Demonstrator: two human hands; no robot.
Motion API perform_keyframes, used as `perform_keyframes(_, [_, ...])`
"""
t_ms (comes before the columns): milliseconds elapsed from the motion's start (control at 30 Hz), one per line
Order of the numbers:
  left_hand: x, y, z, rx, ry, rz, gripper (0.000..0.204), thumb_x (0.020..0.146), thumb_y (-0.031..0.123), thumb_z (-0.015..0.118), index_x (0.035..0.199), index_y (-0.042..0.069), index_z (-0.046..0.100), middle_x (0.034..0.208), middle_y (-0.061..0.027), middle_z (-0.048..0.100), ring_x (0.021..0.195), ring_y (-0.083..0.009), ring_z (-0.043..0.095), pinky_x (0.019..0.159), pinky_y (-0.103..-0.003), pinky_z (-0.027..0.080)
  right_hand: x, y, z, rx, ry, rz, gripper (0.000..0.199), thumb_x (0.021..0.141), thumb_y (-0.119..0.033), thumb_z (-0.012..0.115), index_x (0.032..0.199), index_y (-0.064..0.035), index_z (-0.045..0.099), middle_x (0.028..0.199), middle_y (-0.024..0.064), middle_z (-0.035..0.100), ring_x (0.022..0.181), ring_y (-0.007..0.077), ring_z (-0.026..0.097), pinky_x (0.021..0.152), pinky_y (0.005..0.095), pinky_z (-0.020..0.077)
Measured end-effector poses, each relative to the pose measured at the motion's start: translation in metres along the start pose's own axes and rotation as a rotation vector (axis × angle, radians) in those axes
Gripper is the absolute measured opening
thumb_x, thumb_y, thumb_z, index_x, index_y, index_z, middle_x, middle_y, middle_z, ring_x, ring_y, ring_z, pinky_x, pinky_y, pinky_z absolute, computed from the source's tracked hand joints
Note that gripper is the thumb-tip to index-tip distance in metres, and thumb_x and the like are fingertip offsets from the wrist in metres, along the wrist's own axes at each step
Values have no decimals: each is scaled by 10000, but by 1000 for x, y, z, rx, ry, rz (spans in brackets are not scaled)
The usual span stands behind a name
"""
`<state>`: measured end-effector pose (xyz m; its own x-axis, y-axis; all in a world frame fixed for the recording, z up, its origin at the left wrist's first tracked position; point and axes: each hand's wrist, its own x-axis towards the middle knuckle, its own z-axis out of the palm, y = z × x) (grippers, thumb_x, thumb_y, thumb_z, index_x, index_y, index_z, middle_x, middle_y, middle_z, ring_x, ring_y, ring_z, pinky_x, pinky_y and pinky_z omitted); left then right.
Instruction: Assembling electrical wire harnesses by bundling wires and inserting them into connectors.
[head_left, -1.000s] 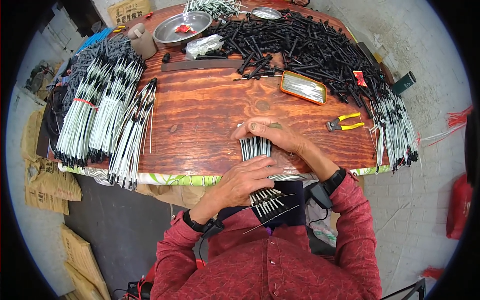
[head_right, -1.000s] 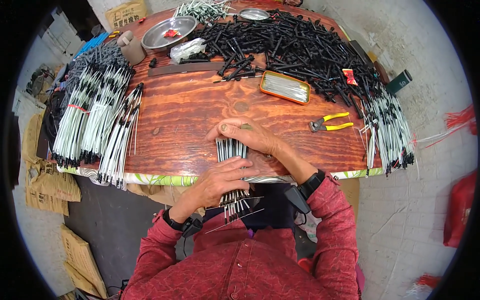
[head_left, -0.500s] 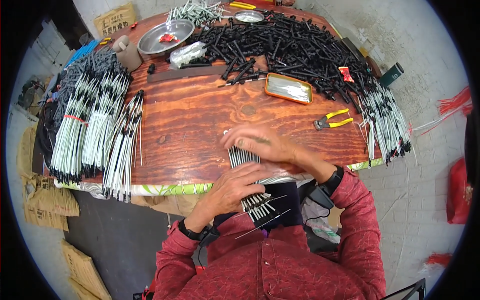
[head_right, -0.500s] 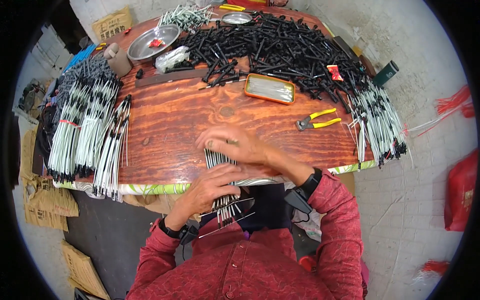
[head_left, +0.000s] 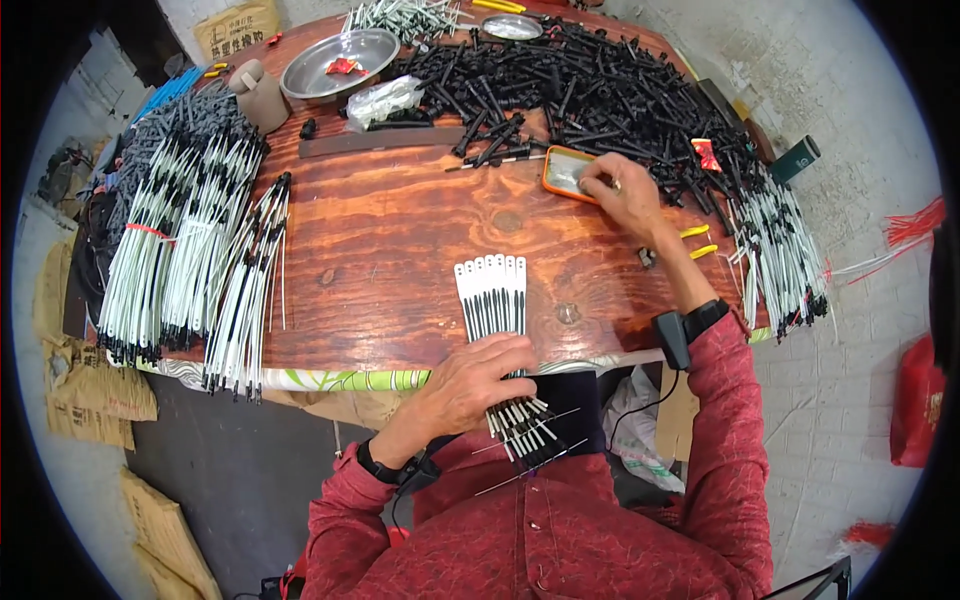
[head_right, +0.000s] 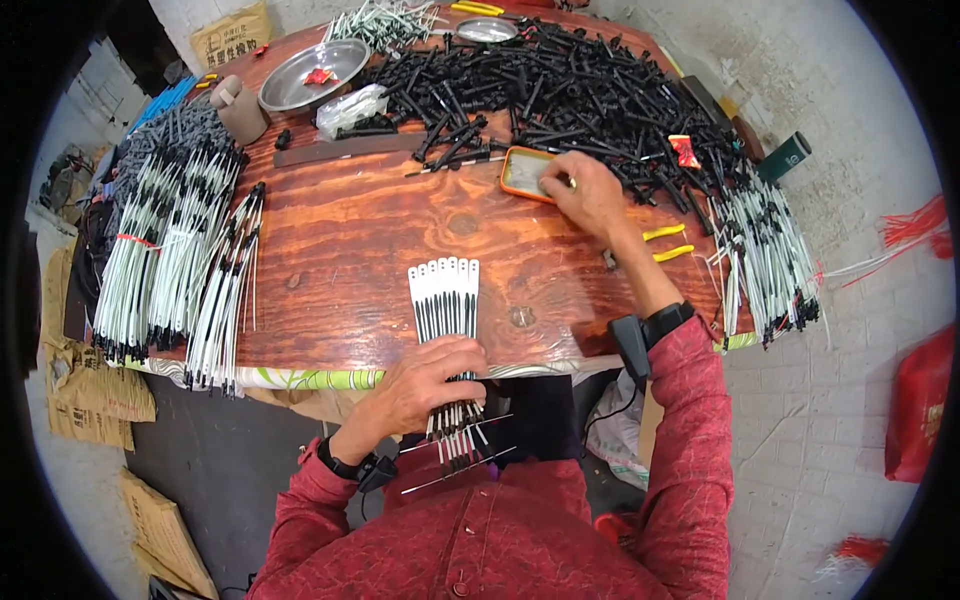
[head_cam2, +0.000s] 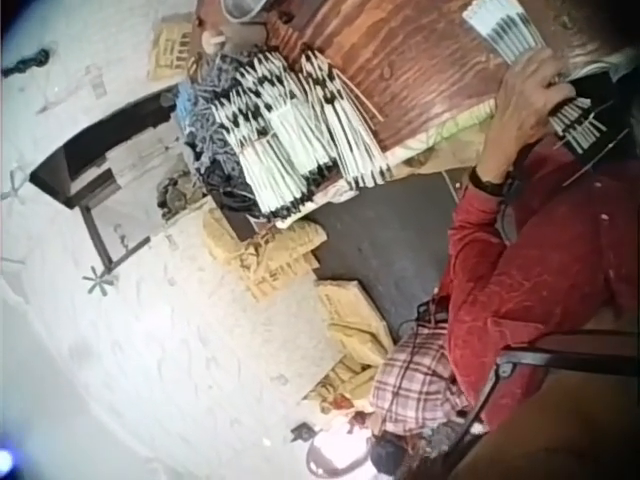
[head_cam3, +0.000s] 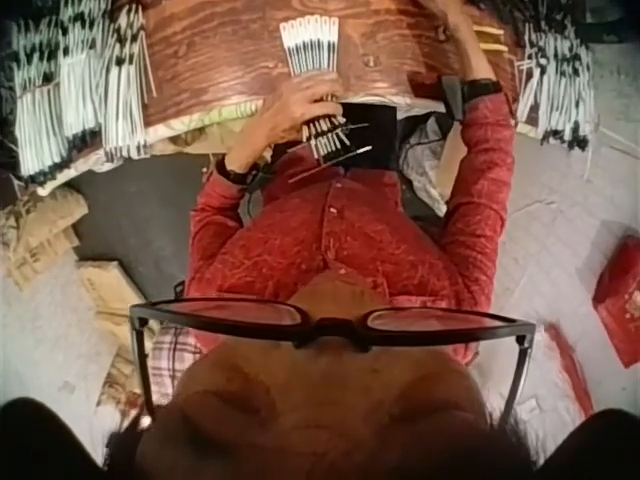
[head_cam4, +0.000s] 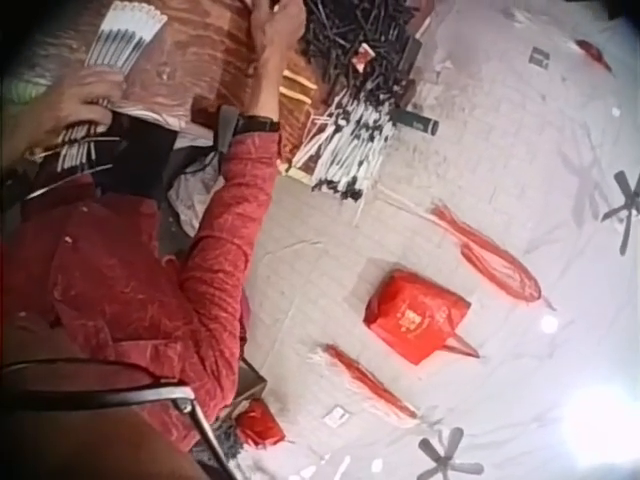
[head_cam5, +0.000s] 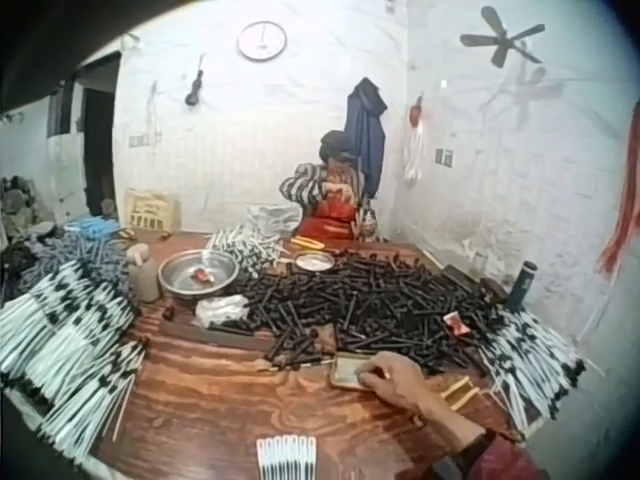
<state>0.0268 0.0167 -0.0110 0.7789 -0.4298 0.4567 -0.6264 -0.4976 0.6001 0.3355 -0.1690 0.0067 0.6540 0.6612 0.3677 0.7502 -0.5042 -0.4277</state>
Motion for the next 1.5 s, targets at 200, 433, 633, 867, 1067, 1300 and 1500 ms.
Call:
perform_keyframes(200, [0,4,3,10,20,-7,249,703,80,724,947,82,675,1161,-89,640,1201,-334,586,994,-459,493,-1,-4,-4,36,38,125,147,891,-188,680,945,-51,688,927,89,667,884,250,648,799,349,497])
perform_keyframes(433, [-3,8,6,-7,58,-6,201,746,102,723,943,89,688,1257,-90,663,1212,-329,605,1024,-462,492,-7,-9,-12,12,149,190,134,911,-181,640,971,-73,693,973,97,682,958,307,658,828,392,512])
perform_keyframes(633, [-11,4,10,8,87,-1,157,774,117,713,928,85,698,1256,-88,674,1227,-316,608,1029,-461,490,-41,-54,-14,270,-121,12,202,953,-107,587,1111,-22,680,1064,133,691,1010,259,659,916,335,500])
perform_keyframes(867, [-9,4,9,9,99,10,123,804,126,689,915,79,708,1238,-84,685,1230,-313,609,1028,-458,491,-95,-108,-12,145,-350,-298,355,851,-20,588,1188,-63,691,980,136,645,923,321,638,805,399,520])
perform_keyframes(1067, [-8,5,11,21,109,6,121,805,126,684,912,75,706,1230,-82,688,1228,-313,609,1023,-458,492,-99,-114,-13,33,-315,-318,432,800,-34,610,1219,-111,685,949,124,611,872,341,611,756,451,508])
perform_keyframes(1300, [-8,4,11,34,102,12,131,789,129,692,908,75,702,1223,-88,688,1216,-322,612,1009,-457,499,-100,-118,-10,-26,-304,-317,434,779,-19,620,1200,-104,689,924,116,592,869,327,595,752,436,500])
perform_keyframes(1500, [-7,2,11,28,113,37,217,714,114,711,918,54,666,1266,-115,648,1221,-342,591,1025,-461,486,-100,-114,-11,89,-293,-317,402,756,-7,639,1150,-82,676,941,111,595,887,326,585,765,421,493])
